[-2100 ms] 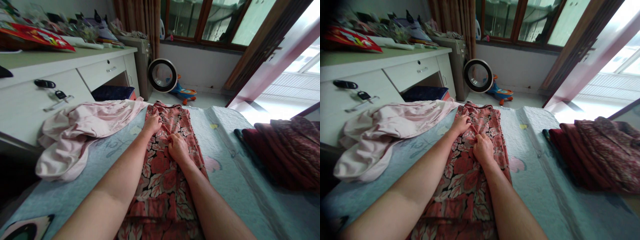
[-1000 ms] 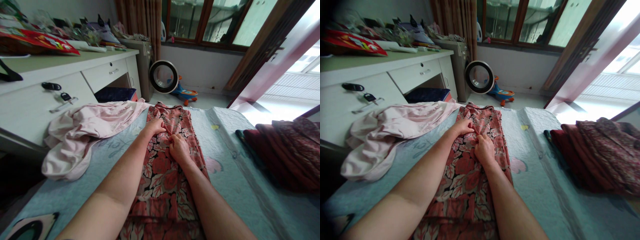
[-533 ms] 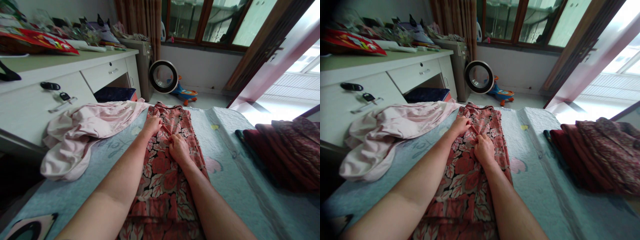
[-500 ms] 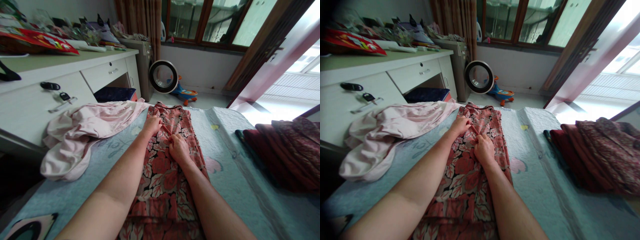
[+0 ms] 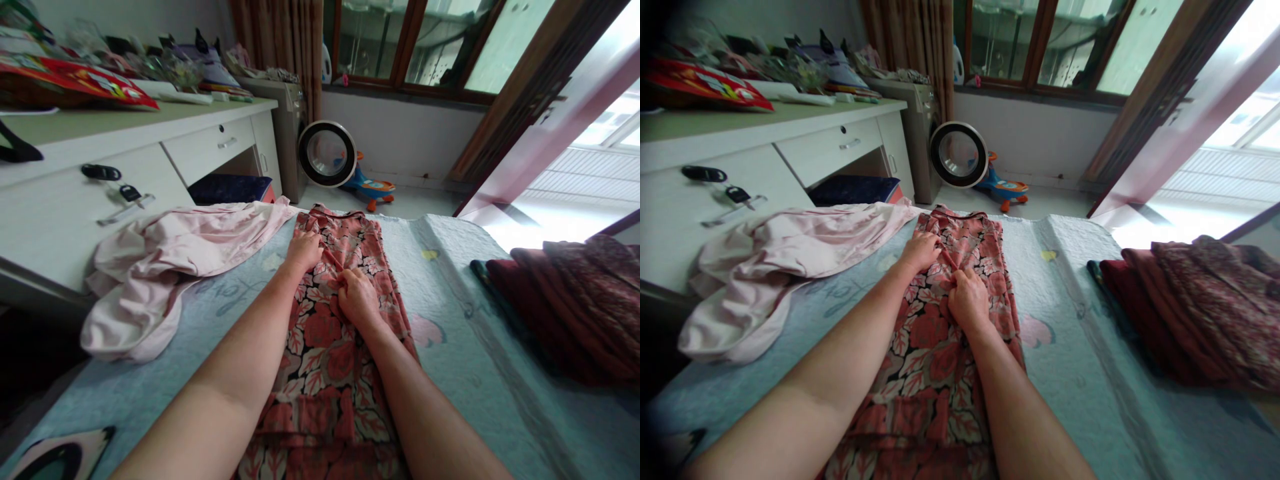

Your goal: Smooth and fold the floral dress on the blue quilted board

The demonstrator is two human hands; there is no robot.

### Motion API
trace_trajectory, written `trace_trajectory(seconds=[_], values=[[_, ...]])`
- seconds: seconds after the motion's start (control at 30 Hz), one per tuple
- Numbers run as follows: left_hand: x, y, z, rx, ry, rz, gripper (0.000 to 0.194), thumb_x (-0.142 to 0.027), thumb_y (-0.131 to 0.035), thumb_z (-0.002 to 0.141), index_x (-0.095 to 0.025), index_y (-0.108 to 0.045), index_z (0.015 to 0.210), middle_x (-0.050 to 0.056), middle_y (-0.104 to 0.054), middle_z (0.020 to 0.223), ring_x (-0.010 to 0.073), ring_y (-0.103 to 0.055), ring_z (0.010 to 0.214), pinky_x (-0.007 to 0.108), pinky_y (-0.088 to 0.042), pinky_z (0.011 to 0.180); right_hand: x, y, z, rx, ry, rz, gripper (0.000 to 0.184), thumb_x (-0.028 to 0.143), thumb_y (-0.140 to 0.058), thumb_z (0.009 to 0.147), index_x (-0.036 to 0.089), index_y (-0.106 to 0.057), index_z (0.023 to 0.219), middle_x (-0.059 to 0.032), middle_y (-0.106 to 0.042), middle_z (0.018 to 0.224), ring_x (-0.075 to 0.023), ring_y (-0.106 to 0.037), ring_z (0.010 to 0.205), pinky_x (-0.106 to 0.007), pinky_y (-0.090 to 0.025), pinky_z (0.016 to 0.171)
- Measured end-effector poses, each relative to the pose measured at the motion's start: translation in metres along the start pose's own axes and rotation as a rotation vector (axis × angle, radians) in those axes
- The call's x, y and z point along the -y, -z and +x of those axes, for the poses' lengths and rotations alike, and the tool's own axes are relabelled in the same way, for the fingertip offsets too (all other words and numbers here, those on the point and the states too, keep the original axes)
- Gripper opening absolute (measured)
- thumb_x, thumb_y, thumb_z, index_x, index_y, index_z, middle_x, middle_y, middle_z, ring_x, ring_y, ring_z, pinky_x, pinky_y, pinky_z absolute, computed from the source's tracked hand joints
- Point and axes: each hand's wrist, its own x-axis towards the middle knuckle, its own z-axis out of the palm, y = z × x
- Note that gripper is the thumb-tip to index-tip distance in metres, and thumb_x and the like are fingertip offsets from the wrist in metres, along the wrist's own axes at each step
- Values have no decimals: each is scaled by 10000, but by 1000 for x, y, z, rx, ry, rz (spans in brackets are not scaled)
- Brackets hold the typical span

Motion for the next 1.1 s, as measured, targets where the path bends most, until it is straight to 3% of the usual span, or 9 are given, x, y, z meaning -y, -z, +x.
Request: trace_trajectory(seconds=[0.7,1.1], values=[[1,-7,1,22,13,18,359,-251,-471,899,-181,-624,1215,107,-606,1320,290,-501,1251,424,-416,1051,-1,-2,0,-7,1,2,247,73,-497,760,206,-663,886,-55,-621,935,-197,-572,904,-278,-417,815],[-6,2,0,-71,-19,34,299,-259,-522,872,-181,-715,1087,128,-655,1214,309,-551,1162,433,-407,1033,-1,-1,0,-2,2,5,260,73,-497,755,206,-668,900,-56,-620,939,-197,-573,901,-281,-420,816]])
